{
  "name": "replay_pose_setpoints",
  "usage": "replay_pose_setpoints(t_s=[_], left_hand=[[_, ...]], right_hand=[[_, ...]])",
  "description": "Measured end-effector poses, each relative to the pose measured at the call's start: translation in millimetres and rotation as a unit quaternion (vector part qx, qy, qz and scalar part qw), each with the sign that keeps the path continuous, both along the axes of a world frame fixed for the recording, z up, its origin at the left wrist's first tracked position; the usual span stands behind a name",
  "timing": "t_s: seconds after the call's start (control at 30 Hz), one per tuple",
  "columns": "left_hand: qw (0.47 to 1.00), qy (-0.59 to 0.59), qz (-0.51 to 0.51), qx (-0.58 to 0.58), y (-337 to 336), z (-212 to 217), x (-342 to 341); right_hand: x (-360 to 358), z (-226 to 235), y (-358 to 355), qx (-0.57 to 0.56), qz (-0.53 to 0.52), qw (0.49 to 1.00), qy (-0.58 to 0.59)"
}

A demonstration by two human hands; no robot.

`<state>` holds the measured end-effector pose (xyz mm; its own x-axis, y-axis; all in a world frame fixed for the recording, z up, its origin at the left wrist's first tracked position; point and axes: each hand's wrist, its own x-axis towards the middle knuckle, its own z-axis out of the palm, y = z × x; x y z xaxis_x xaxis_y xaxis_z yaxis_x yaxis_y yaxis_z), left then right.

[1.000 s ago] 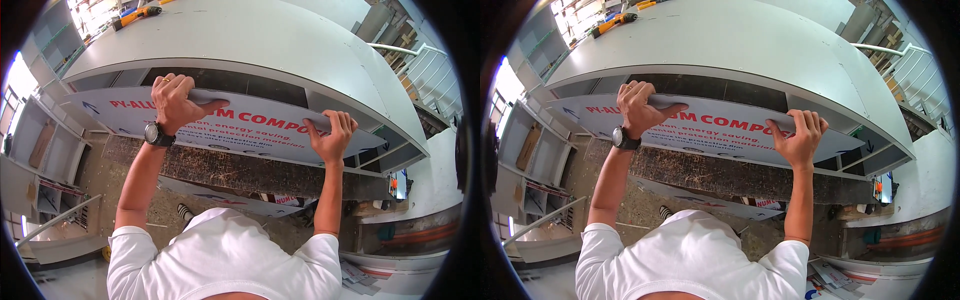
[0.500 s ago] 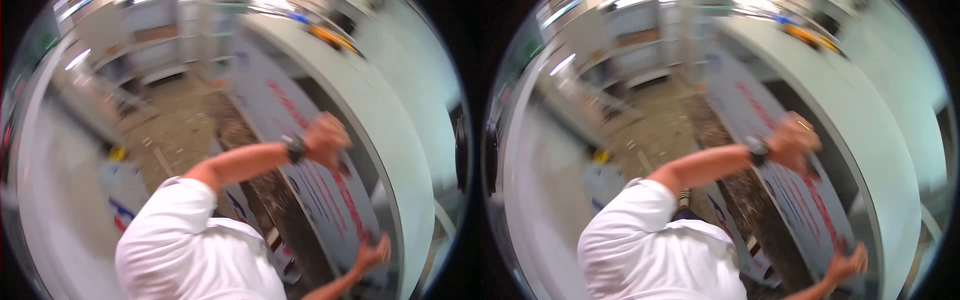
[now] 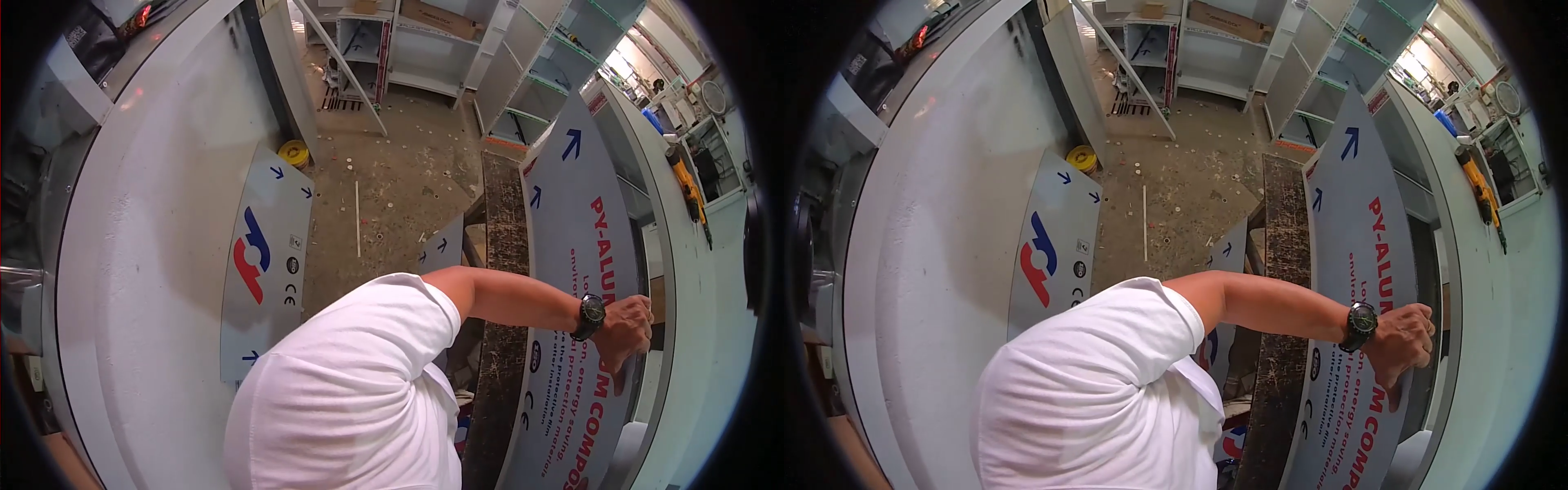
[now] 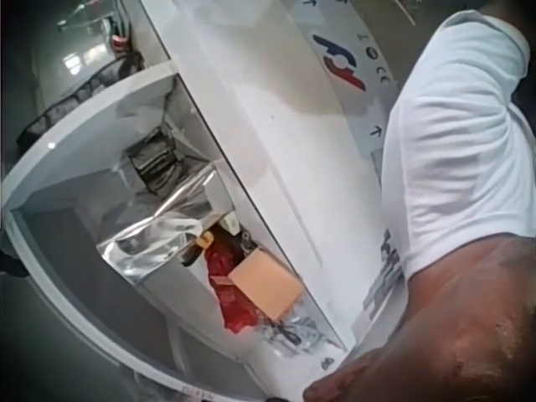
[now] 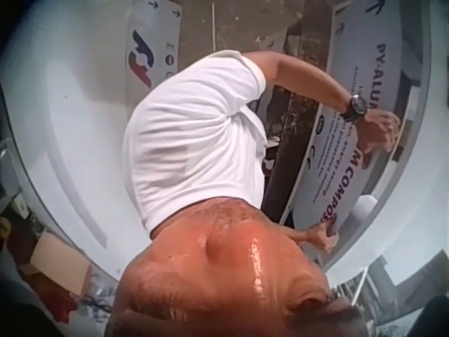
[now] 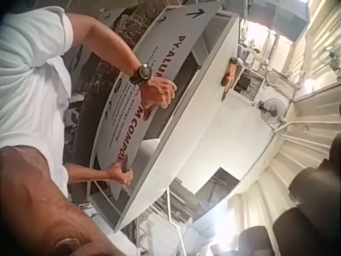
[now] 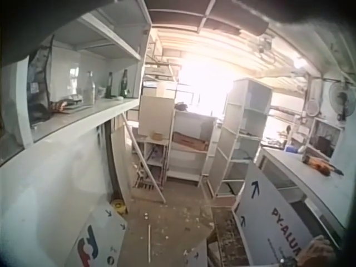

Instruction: Handling and assembling large aluminum composite panels onto a metal frame in a workshop environment.

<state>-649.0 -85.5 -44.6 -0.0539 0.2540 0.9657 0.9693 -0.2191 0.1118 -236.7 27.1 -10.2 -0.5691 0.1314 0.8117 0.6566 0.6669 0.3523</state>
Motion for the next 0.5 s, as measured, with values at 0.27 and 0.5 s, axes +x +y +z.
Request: replay_pose_setpoints(t_s=[0.27, 0.5], left_hand=[[1.0, 0.028, 0.006, 0.004, -8, 6, 2], [0.963, -0.016, -0.033, -0.267, -69, 102, 12]], right_hand=[[8, 0, -9, 0.003, -0.005, 1.0, 0.015], [-2, 68, -82, -0.073, -0.079, 0.993, 0.038]])
